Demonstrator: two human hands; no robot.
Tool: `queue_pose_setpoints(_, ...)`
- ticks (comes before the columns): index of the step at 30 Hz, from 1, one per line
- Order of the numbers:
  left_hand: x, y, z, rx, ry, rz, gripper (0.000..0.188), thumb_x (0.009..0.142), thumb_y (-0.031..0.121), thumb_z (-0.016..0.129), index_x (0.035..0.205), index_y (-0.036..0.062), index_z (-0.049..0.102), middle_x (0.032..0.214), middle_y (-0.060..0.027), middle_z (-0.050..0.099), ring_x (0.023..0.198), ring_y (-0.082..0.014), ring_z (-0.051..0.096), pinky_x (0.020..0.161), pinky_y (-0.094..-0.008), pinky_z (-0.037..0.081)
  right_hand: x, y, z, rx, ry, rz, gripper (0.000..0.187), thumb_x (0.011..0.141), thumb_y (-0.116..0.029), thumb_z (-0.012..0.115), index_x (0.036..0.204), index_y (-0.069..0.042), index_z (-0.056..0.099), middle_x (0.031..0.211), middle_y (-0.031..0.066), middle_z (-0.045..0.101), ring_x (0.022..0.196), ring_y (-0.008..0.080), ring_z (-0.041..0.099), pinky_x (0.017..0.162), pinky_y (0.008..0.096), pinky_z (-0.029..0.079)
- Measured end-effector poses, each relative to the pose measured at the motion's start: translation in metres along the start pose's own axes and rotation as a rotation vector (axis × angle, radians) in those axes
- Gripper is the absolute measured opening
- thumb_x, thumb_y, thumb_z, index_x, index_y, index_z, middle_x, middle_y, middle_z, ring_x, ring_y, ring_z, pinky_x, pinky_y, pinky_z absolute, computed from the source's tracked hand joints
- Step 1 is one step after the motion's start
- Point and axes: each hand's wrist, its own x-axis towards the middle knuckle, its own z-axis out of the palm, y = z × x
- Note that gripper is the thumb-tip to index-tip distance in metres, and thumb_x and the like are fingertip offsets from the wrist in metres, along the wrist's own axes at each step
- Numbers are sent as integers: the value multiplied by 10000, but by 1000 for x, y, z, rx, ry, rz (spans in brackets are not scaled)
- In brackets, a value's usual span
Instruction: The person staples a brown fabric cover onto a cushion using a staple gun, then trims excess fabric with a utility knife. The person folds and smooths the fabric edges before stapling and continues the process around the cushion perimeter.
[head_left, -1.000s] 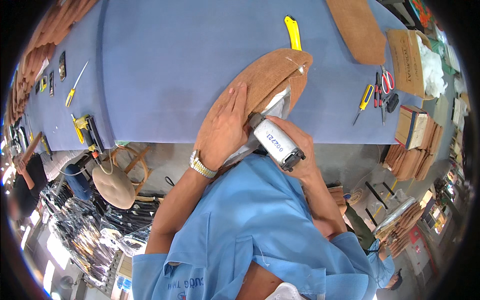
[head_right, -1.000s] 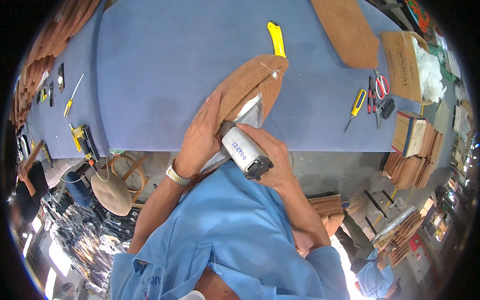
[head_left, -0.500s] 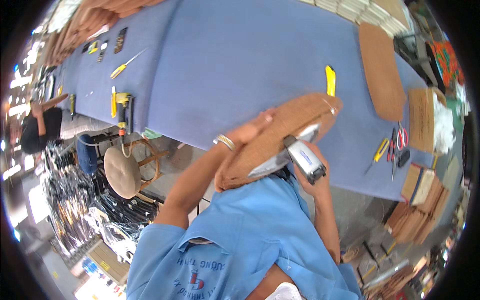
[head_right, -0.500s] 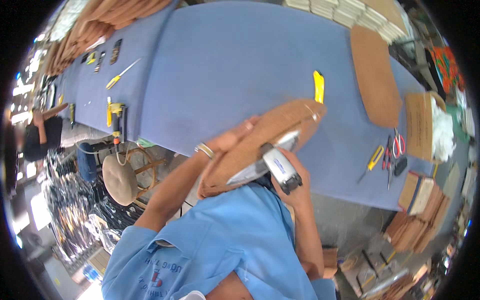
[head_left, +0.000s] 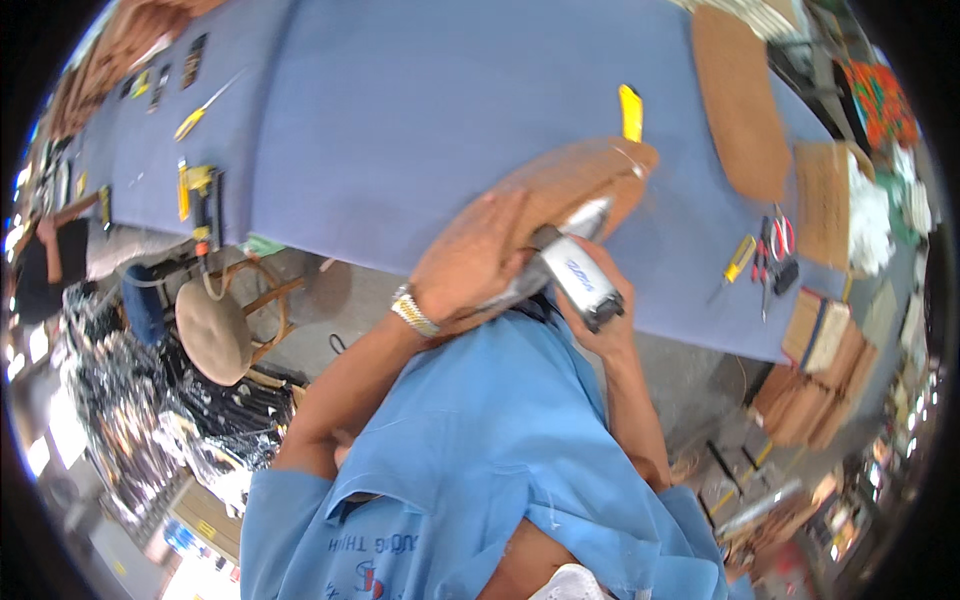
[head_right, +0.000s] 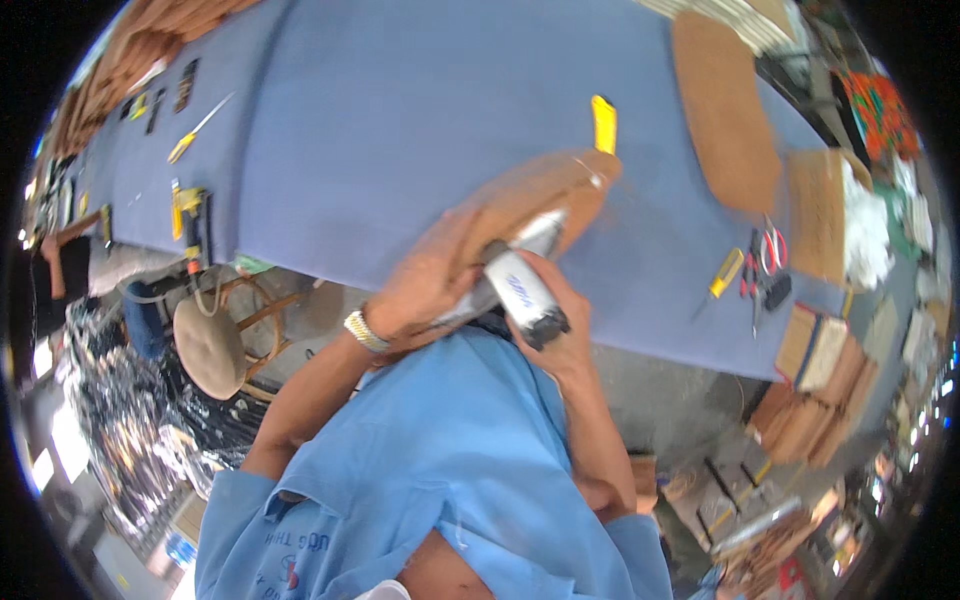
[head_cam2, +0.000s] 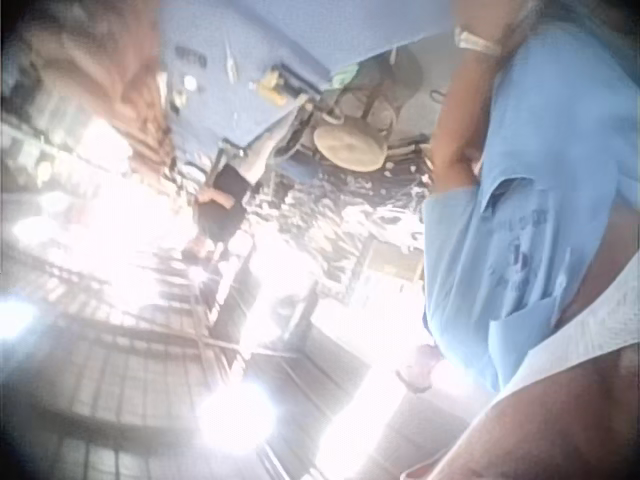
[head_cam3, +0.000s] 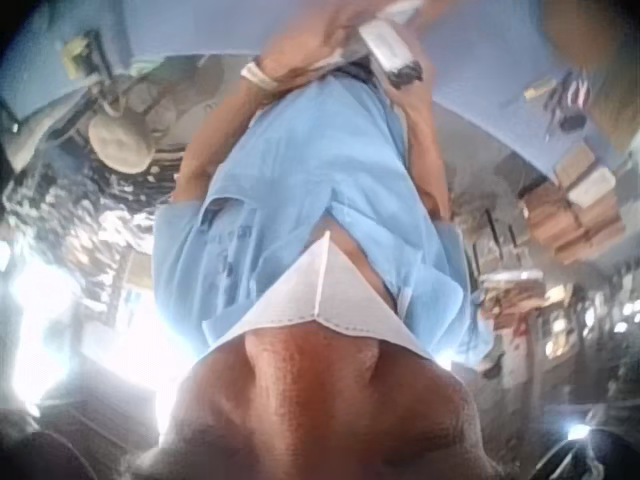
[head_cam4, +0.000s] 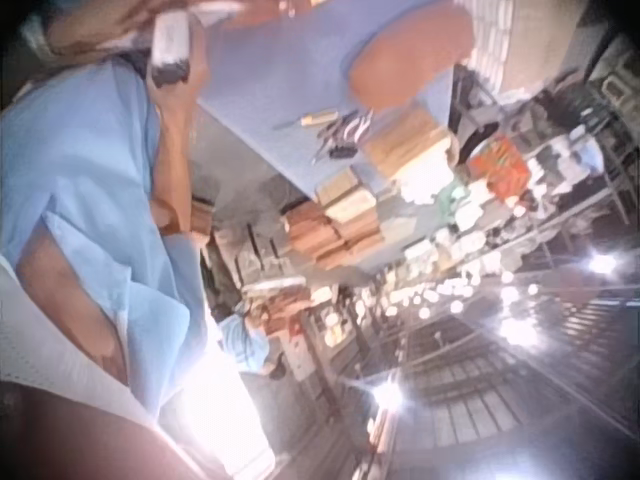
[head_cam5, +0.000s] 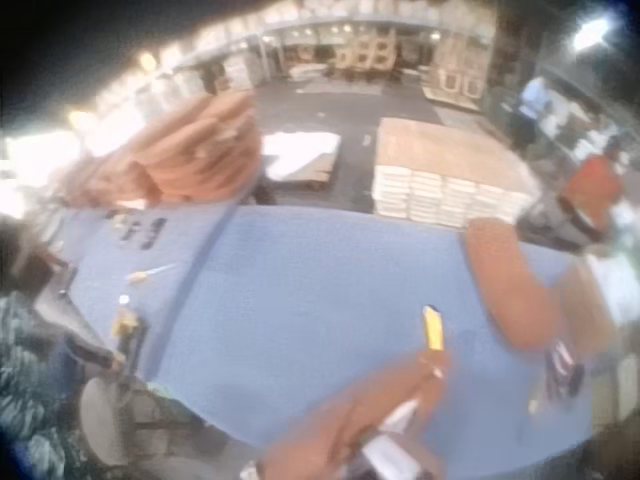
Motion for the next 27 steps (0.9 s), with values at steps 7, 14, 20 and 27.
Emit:
queue_pose_setpoints(7, 2, 7, -6, 16, 1, -65, 816, 939, 216, 715, 1584, -60, 299, 1555, -265, 474, 1481, -392, 423, 1235, -441, 357, -2, -2, 1, -27, 13, -28, 653, 767, -78, 807, 1397, -70, 635, 1211, 160, 756, 1037, 283, 769, 857, 350, 599)
queue_pose_setpoints(14, 2, 11, -8, 7, 2, -77, 829, 910, 183, 738, 1578, -63, 312, 1546, -273, 480, 1468, -396, 441, 1210, -448, 388, 3, -9, 2, -2, -30, 38, 646, 752, -68, 791, 1380, -78, 642, 1183, 165, 757, 1038, 308, 765, 864, 350, 588)
queue_pose_setpoints(20, 6, 13, -10, 11, -32, -147, 835, 891, 163, 749, 1575, -58, 323, 1539, -268, 492, 1461, -391, 453, 1199, -449, 403, 9, -19, 5, 20, -38, 145, 656, 718, -55, 776, 1360, -86, 647, 1175, 158, 755, 1047, 336, 755, 876, 349, 573)
queue_pose_setpoints(27, -6, 10, -5, 16, 7, -76, 828, 886, 140, 737, 1576, -57, 325, 1534, -258, 505, 1452, -389, 464, 1185, -452, 419, -12, -11, 9, -32, -10, -17, 681, 722, -90, 793, 1384, -58, 638, 1181, 177, 751, 1037, 333, 754, 874, 378, 583)
